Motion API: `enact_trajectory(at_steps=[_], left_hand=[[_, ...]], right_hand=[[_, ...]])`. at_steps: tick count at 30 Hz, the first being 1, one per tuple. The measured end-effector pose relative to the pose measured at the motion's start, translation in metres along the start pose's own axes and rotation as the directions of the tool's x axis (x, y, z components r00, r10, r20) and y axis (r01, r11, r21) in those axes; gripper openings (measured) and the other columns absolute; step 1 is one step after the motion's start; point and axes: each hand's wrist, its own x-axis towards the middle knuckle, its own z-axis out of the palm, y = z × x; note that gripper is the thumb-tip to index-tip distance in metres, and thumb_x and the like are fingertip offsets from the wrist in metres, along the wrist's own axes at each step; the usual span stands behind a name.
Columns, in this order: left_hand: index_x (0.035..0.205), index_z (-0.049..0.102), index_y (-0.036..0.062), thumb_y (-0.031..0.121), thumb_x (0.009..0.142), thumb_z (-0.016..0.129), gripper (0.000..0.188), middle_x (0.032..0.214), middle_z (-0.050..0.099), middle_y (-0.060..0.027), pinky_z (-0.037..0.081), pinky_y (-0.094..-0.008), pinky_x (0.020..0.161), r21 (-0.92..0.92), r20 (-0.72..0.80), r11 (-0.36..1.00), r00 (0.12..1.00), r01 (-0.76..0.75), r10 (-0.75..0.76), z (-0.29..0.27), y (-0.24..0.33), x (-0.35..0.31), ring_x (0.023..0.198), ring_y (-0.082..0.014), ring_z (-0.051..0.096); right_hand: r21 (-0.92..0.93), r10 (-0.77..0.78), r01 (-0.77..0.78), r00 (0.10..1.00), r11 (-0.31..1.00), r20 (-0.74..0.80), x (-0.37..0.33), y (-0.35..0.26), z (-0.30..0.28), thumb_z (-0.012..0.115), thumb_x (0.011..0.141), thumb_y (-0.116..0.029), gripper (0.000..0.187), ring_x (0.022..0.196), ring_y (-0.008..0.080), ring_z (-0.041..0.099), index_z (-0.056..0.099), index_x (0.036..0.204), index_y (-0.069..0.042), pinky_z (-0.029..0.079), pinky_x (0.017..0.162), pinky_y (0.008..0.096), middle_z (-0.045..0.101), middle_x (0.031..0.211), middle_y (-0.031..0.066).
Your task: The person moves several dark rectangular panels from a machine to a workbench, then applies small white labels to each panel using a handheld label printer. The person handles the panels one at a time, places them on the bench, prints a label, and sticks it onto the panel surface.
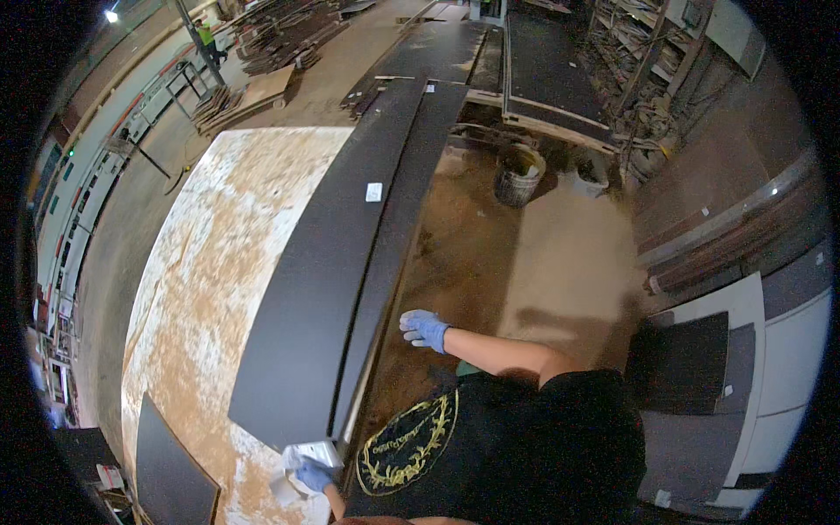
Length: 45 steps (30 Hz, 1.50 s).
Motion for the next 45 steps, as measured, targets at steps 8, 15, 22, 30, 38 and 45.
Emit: enact_trajectory(at_steps=[8, 15, 22, 30, 38, 45], left_hand=[[0.111, 0.046, -0.0066, 0.041, 0.086, 0.04, 0.054, 0.105, 0.05, -0.0233, 0.039, -0.0373, 0.086, -0.333, -0.165, 0.942, 0.986, -0.048, -0.008, -0.043, 0.345, -0.041, 0.099, -0.035, 0.048], [0.106, 0.05, -0.0068, 0.04, 0.085, 0.045, 0.051, 0.105, 0.054, -0.0202, 0.042, -0.033, 0.08, -0.662, -0.128, 0.738, 0.99, -0.132, 0.063, 0.015, 0.505, -0.024, 0.091, -0.0288, 0.054], [0.1, 0.053, -0.004, 0.03, 0.089, 0.044, 0.037, 0.086, 0.058, -0.0095, 0.046, -0.03, 0.06, -0.922, 0.268, -0.285, 0.963, 0.261, 0.014, 0.014, 0.679, -0.034, 0.067, -0.0172, 0.051], [0.108, 0.05, 0.0019, 0.039, 0.088, 0.039, 0.043, 0.09, 0.058, -0.01, 0.045, -0.0348, 0.059, -0.905, 0.423, 0.11, 0.894, 0.41, 0.147, 0.055, 0.848, -0.049, 0.068, -0.0202, 0.051], [0.109, 0.05, 0.005, 0.04, 0.083, 0.05, 0.044, 0.103, 0.055, -0.008, 0.046, -0.0396, 0.074, -0.608, 0.665, -0.225, 0.643, 0.762, 0.38, -0.012, 1.112, -0.093, 0.089, -0.0246, 0.054], [0.101, 0.054, 0.0026, 0.026, 0.082, 0.057, 0.03, 0.087, 0.059, -0.005, 0.045, -0.0316, 0.064, -0.848, 0.503, 0.298, 0.489, 0.439, 0.712, -0.017, 1.319, -0.071, 0.074, -0.0175, 0.055]], right_hand=[[-0.104, -0.147, 0.128, 0.969, 0.986, -0.197, -0.002, -0.201, -0.124, 0.059, 0.08, -0.024, 0.026, 0.078, 0.0132, 0.056, 0.053, 0.104, -0.018, 0.047, 0.069, 0.03, 0.059, 0.094, 0.0004], [-0.589, -0.719, 0.53, 0.683, 0.61, -0.129, 0.128, -0.395, -0.172, 0.062, 0.078, -0.019, 0.033, 0.085, 0.0153, 0.056, 0.053, 0.107, -0.006, 0.045, 0.074, 0.0265, 0.059, 0.096, 0.0052], [-0.935, -0.761, 0.094, 0.612, 0.341, -0.216, 0.201, -0.554, -0.195, 0.061, 0.073, -0.036, 0.055, 0.111, 0.0305, 0.043, 0.046, 0.117, -0.008, 0.035, 0.093, 0.0376, 0.048, 0.12, 0.0138], [-0.87, -0.619, -0.158, 0.644, 0.467, -0.449, 0.331, -0.674, -0.213, 0.06, 0.065, -0.058, 0.092, 0.126, 0.0363, 0.02, 0.016, 0.135, -0.018, 0.027, 0.099, 0.0436, -0.003, 0.14, 0.0178], [-0.879, -0.77, -0.089, 0.447, 0.469, -0.456, 0.431, -0.872, -0.296, 0.071, 0.062, -0.042, 0.086, 0.124, 0.037, 0.023, 0.027, 0.132, -0.018, 0.03, 0.097, 0.0432, 0.007, 0.14, 0.0167], [-0.811, -0.628, -0.228, 0.533, 0.539, -0.567, 0.519, -1.014, -0.355, 0.063, 0.068, -0.049, 0.083, 0.125, 0.0345, 0.021, 0.021, 0.134, -0.021, 0.029, 0.096, 0.048, 0.014, 0.14, 0.0135]])
